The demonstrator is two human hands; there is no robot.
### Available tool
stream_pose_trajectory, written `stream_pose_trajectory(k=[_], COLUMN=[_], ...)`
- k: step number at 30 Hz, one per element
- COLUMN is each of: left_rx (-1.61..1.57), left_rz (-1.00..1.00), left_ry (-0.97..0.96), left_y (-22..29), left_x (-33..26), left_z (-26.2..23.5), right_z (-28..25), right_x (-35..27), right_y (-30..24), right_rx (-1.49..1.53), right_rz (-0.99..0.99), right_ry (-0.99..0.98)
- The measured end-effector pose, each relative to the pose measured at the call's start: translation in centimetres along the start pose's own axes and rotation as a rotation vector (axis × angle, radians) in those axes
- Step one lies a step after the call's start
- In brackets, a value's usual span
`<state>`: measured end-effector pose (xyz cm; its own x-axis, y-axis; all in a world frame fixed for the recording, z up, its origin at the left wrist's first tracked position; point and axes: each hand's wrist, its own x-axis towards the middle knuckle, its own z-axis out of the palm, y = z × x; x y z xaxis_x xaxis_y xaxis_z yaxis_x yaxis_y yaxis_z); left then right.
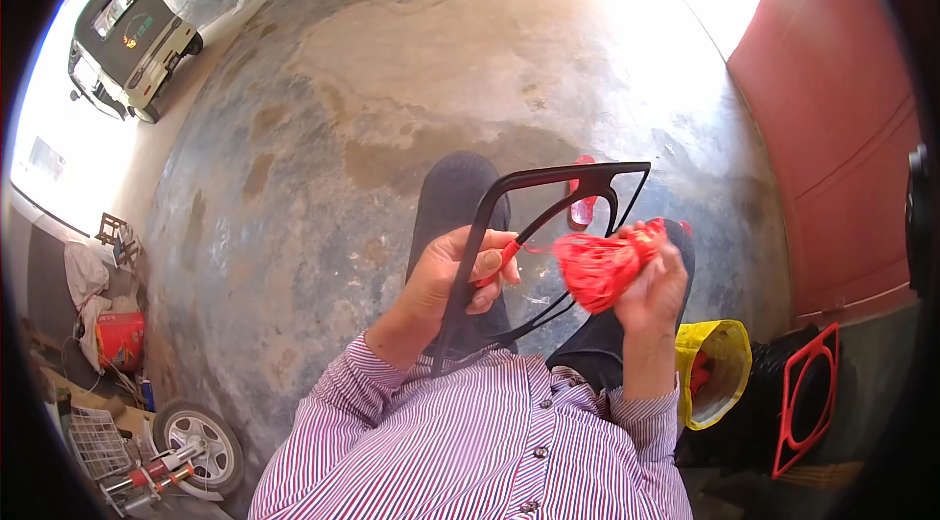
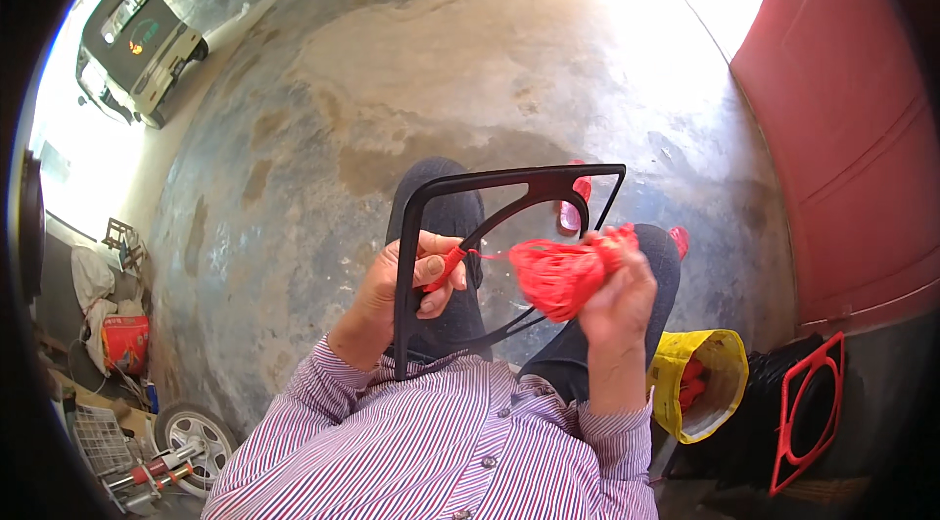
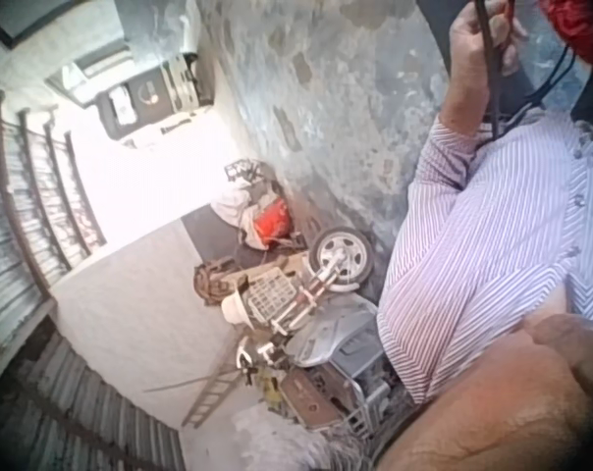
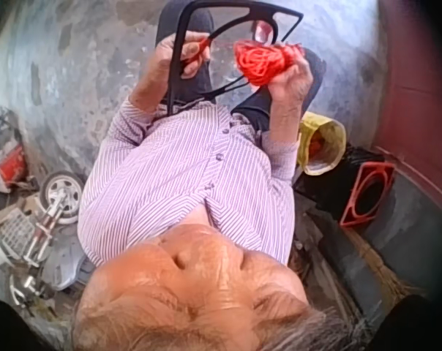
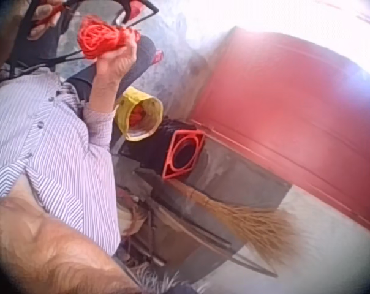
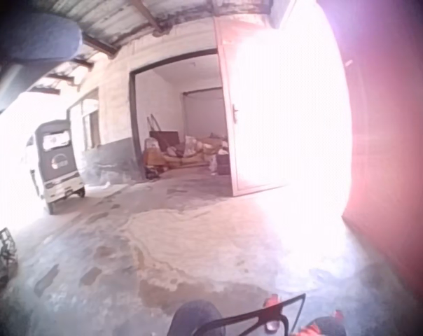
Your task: The recorder is wrapping a thick bundle of red yarn around a black plastic frame, likely to decorate it or create a tassel/edge.
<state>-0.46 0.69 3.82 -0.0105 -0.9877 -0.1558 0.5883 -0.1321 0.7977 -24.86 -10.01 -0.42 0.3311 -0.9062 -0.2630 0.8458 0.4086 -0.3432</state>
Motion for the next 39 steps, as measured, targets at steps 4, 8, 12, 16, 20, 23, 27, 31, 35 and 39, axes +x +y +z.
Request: stream_pose_trajectory(k=[4, 8, 12, 16, 20, 23, 27, 31, 35, 39], left_rx=[-0.009, -0.015, -0.087, -0.041, -0.005, -0.038, -0.056, -0.039, -0.051, -0.098], left_rz=[-0.019, -0.041, -0.036, -0.004, 0.011, 0.004, 0.018, 0.013, -0.028, -0.064], left_ry=[0.018, -0.005, 0.035, -0.051, -0.019, 0.005, 0.005, 0.032, 0.085, 0.06], left_y=[-0.6, -0.8, -1.6, -2.4, -1.3, -1.2, -1.2, -1.6, -1.1, -1.1], left_x=[0.5, 0.9, 1.3, 1.6, 1.2, 1.3, 1.3, 1.7, 1.5, 1.3], left_z=[-0.2, -0.3, 2.0, 0.6, 1.4, 1.3, 1.1, 0.5, 1.2, 1.8], right_z=[3.8, 5.9, 8.1, 7.3, 6.0, 6.3, 7.3, 8.1, 7.9, 8.0], right_x=[-3.7, -4.3, -3.9, -3.5, -3.0, -3.7, -3.2, -2.1, -1.9, -2.1], right_y=[1.7, 1.5, 3.3, 4.4, 4.7, 4.8, 4.4, 4.7, 4.4, 4.4], right_rx=[-0.315, -0.626, -0.874, -1.316, -1.249, -1.363, -1.496, -1.379, -1.062, -1.07], right_rz=[0.081, 0.052, -0.283, -0.639, -0.653, -0.669, -0.768, -0.582, -0.283, -0.299], right_ry=[-0.27, -0.508, -0.439, -0.382, -0.208, -0.292, -0.347, -0.283, -0.283, -0.26])
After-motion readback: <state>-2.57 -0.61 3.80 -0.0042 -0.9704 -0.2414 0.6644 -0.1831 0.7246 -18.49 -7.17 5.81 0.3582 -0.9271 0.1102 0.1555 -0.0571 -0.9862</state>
